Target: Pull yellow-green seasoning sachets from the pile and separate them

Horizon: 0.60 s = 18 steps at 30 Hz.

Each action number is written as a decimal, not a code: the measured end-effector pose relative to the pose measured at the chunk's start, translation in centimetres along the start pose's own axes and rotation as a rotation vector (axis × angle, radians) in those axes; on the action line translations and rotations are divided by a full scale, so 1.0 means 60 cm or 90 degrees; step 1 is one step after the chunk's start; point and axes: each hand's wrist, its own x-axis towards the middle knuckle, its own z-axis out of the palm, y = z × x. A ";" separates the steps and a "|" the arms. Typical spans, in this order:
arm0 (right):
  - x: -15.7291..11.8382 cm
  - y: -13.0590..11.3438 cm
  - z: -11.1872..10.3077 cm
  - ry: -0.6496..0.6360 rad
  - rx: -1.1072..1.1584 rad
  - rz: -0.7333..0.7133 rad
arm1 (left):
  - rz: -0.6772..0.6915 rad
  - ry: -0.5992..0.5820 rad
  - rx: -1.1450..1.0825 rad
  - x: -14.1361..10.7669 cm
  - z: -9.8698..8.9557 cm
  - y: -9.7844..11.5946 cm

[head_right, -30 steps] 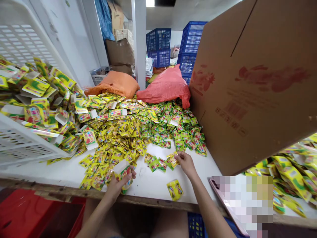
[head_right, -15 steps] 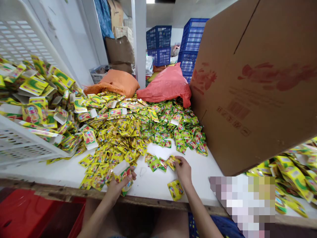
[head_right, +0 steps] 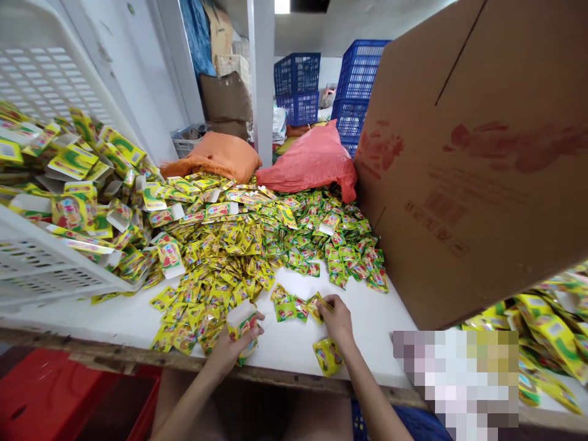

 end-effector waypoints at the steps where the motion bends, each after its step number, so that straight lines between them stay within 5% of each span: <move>1: -0.009 -0.010 -0.004 -0.012 0.024 -0.013 | -0.002 -0.028 0.007 0.000 0.004 0.006; 5: -0.059 -0.074 -0.020 -0.092 0.108 -0.087 | 0.000 -0.181 -0.011 -0.001 0.023 0.033; 9: -0.107 -0.143 -0.016 -0.190 0.272 -0.097 | -0.072 -0.236 -0.073 -0.003 0.052 0.043; 14: -0.151 -0.164 0.018 -0.062 0.291 -0.050 | -0.112 -0.182 -0.239 -0.015 0.073 0.033; 18: -0.157 -0.154 0.018 0.053 0.234 -0.041 | -0.131 -0.219 -0.308 -0.023 0.066 0.036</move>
